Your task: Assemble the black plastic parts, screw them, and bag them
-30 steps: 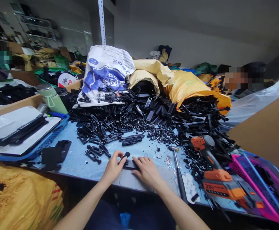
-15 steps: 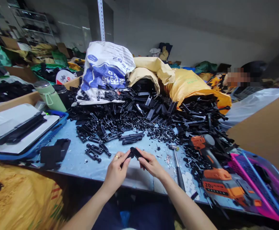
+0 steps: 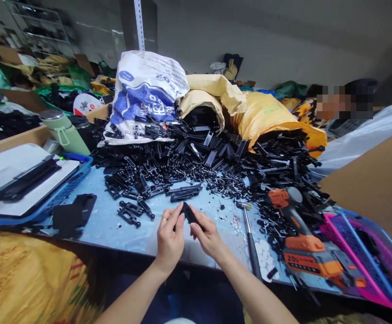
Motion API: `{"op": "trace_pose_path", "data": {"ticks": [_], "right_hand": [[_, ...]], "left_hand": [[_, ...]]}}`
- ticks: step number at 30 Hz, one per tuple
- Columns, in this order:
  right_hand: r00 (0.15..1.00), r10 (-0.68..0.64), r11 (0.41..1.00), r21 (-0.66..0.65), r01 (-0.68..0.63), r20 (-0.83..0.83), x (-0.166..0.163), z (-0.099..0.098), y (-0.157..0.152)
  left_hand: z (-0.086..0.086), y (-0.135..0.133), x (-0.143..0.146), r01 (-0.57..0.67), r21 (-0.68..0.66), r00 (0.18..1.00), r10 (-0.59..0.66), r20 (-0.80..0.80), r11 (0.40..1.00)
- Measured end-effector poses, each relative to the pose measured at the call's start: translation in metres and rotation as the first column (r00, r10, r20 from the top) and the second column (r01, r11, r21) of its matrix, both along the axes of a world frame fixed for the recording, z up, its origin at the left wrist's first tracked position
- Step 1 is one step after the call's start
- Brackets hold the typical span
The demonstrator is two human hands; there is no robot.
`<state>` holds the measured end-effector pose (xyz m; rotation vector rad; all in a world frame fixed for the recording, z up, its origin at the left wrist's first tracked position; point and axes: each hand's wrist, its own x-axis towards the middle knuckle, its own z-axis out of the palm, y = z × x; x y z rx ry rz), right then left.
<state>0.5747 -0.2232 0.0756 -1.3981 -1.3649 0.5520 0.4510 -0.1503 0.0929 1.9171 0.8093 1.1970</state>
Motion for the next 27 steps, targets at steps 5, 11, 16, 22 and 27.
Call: {"op": "trace_pose_path", "data": {"ticks": [5,11,16,22,27], "right_hand": [[1.0,0.007,0.999,0.031,-0.008,0.012,-0.004,-0.006,-0.004],[0.996,0.022,0.992,-0.126,-0.012,0.084,0.0,-0.011,0.0],[0.777,-0.092,0.896,-0.29,0.338,0.622,0.088,0.008,0.03],[0.447,-0.36,0.57,-0.186,0.8,0.819,0.228,0.033,0.064],[0.366,-0.293,0.373,-0.247,0.894,0.883,0.283,0.024,0.075]], "left_hand": [[0.005,0.015,-0.009,0.234,0.077,0.972,-0.232,-0.035,0.969],[-0.013,0.023,-0.01,0.214,-0.012,0.96,-0.213,-0.18,0.977],[-0.038,0.011,-0.008,0.09,0.073,0.843,-0.037,-0.536,0.993],[-0.034,0.022,0.005,0.644,0.158,0.509,-0.264,-0.819,0.749],[-0.038,0.021,0.005,0.501,0.183,0.507,-0.115,-0.854,0.846]]}}
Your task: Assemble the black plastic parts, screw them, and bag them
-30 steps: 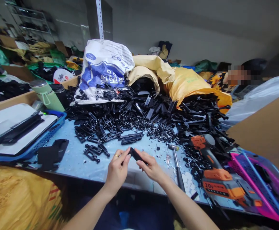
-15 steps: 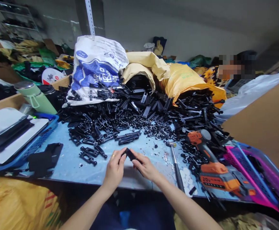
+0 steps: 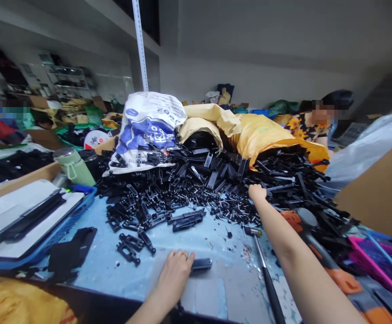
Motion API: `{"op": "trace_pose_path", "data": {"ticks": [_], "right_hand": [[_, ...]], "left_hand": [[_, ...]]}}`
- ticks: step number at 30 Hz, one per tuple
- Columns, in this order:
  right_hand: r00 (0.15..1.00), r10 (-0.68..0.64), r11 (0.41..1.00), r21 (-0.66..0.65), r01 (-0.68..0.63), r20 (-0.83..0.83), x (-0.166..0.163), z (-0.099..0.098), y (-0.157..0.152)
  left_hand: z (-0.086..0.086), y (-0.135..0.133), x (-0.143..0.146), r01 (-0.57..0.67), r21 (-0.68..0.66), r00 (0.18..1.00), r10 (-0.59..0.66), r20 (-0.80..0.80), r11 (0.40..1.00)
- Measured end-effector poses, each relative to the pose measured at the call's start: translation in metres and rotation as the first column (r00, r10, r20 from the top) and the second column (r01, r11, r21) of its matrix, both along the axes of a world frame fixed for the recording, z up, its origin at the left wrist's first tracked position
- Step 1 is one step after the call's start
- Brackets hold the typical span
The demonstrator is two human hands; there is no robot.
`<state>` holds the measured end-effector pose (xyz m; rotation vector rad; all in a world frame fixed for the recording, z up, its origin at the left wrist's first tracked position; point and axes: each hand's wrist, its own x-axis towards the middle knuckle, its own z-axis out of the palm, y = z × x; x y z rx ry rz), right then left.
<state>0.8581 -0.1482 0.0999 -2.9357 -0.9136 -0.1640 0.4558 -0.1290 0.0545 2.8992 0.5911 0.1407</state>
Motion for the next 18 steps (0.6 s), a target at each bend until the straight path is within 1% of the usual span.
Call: {"op": "trace_pose_path", "data": {"ticks": [3,6,9,13,18], "right_hand": [[1.0,0.022,0.996,-0.083,-0.023,-0.012,0.012,-0.012,0.001],[0.999,0.036,0.992,-0.124,-0.033,0.023,0.014,-0.02,-0.002],[0.998,0.03,0.99,-0.139,-0.022,0.054,0.018,-0.021,0.0],[0.998,0.067,0.982,-0.179,-0.067,-0.008,0.028,-0.022,0.009],[0.994,0.105,0.976,-0.188,-0.111,-0.039,0.042,-0.023,0.015]], "left_hand": [[-0.006,-0.002,-0.005,-0.036,0.027,0.999,0.037,-0.019,0.999],[-0.01,-0.004,-0.007,-0.046,0.035,0.999,0.047,-0.024,0.998],[-0.012,-0.005,-0.007,-0.058,0.025,0.998,0.058,-0.026,0.998],[-0.01,-0.008,-0.007,-0.086,-0.012,0.996,0.086,-0.034,0.996],[-0.003,-0.009,-0.01,-0.114,-0.085,0.993,0.113,-0.018,0.99]]}}
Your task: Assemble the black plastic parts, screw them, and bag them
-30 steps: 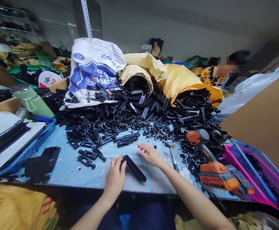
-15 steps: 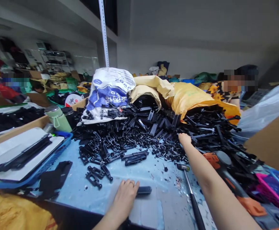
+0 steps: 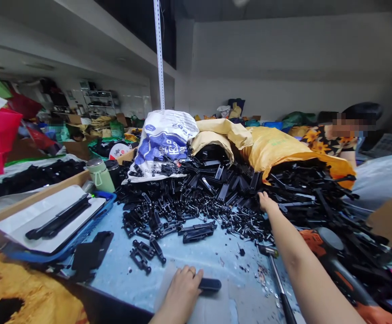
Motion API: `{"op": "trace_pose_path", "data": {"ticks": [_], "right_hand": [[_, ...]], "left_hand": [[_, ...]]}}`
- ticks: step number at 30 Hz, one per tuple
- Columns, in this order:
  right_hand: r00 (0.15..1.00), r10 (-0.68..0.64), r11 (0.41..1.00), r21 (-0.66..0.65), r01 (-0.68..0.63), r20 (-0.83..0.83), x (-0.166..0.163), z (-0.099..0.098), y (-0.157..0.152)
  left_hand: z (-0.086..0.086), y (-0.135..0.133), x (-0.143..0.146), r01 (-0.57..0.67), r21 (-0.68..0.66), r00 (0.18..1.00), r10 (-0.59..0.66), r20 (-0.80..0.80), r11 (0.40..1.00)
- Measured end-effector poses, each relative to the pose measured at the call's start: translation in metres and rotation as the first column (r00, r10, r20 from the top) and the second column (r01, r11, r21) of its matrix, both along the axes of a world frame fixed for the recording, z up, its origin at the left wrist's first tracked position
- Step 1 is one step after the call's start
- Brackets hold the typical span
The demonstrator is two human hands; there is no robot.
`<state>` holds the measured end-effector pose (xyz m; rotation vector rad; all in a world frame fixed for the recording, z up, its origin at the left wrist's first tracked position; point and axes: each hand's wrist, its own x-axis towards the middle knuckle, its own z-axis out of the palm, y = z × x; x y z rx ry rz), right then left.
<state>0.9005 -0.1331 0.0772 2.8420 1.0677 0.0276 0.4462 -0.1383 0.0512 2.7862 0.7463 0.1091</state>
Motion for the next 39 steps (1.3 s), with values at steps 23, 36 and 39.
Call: {"op": "trace_pose_path", "data": {"ticks": [23,36,39], "right_hand": [[0.967,0.14,0.663,0.706,-0.251,0.212,-0.127,0.071,-0.058],[0.454,0.659,0.752,0.536,-0.384,-0.599,-0.298,0.05,-0.124],[0.472,0.659,0.752,0.501,-0.428,-0.585,-0.297,0.038,-0.127]], "left_hand": [[0.014,0.004,0.001,-0.073,-0.397,0.899,0.232,0.372,0.915],[0.04,-0.008,0.022,0.025,-0.845,0.583,0.679,0.446,0.534],[0.037,-0.019,0.025,0.115,-0.782,0.684,0.522,0.509,0.613]]}}
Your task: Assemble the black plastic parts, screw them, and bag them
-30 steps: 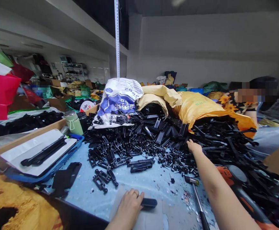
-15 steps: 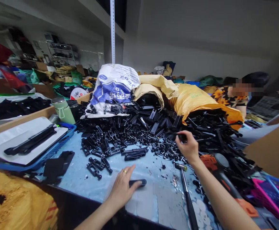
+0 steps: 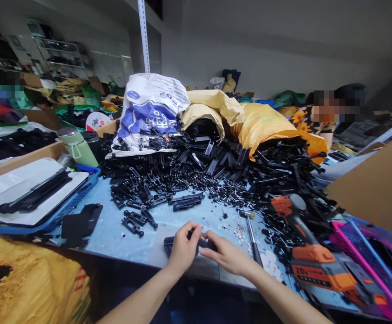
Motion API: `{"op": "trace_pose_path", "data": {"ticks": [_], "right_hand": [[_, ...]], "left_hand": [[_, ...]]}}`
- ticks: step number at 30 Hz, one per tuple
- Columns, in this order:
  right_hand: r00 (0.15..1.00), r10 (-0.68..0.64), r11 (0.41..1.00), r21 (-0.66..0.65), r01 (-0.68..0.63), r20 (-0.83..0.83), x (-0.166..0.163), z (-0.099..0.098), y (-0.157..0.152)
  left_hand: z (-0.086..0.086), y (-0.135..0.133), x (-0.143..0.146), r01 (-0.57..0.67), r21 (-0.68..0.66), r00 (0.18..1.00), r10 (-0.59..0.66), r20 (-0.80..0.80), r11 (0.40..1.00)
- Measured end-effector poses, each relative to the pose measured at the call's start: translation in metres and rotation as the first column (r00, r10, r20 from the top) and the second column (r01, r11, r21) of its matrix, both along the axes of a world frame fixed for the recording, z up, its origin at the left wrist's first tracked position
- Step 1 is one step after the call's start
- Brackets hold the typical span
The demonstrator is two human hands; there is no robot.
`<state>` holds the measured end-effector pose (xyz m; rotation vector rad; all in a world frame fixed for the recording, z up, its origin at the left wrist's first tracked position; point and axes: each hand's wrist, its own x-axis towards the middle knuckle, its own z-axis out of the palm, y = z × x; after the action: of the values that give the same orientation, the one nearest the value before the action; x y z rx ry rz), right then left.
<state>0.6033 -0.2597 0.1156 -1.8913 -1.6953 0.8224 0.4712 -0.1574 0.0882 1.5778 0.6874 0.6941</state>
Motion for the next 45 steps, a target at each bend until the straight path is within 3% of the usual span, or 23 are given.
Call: {"op": "trace_pose_path", "data": {"ticks": [3,5,8,12,17,25,31,35,38,41,45], "right_hand": [[0.968,0.073,0.997,-0.025,-0.069,0.239,0.011,-0.011,-0.011],[0.916,0.117,0.993,-0.037,-0.112,0.384,0.019,-0.019,-0.019],[0.865,0.149,0.989,-0.059,-0.138,0.48,0.026,-0.031,-0.024],[0.826,0.16,0.986,-0.055,-0.155,0.541,0.024,-0.043,-0.019],[0.802,0.137,0.99,-0.06,-0.126,0.582,0.013,-0.043,-0.019],[0.736,0.038,0.998,0.011,-0.061,0.676,-0.006,-0.023,-0.023],[0.737,0.126,0.986,-0.006,-0.164,0.664,0.002,-0.007,-0.016],[0.79,0.148,0.98,0.018,-0.197,0.595,0.018,-0.017,-0.017],[0.845,0.115,0.984,0.055,-0.167,0.522,0.029,-0.036,-0.023],[0.862,0.054,0.991,0.078,-0.107,0.504,0.031,-0.049,-0.033],[0.85,-0.011,0.997,0.076,-0.034,0.526,0.04,-0.045,-0.037]], "left_hand": [[-0.009,0.013,-0.001,0.197,0.279,0.976,-0.161,-0.147,0.94],[-0.018,0.026,-0.002,0.385,0.449,0.9,-0.22,-0.377,0.806],[-0.027,0.036,-0.001,0.609,0.489,0.746,-0.242,-0.621,0.624],[-0.023,0.029,0.003,0.659,0.514,0.704,-0.212,-0.678,0.549],[-0.016,0.021,0.0,0.644,0.548,0.72,-0.182,-0.669,0.534],[-0.023,0.023,-0.012,0.602,0.607,0.776,-0.199,-0.599,0.518],[-0.028,0.021,-0.016,0.579,0.628,0.799,-0.208,-0.564,0.521],[-0.018,0.023,-0.011,0.621,0.553,0.759,-0.251,-0.601,0.555],[-0.009,0.024,0.02,0.645,0.492,0.746,-0.343,-0.571,0.584],[-0.008,0.022,0.078,0.58,0.505,0.803,-0.344,-0.487,0.639],[-0.01,0.015,0.145,0.489,0.455,0.859,-0.32,-0.4,0.744]]}}
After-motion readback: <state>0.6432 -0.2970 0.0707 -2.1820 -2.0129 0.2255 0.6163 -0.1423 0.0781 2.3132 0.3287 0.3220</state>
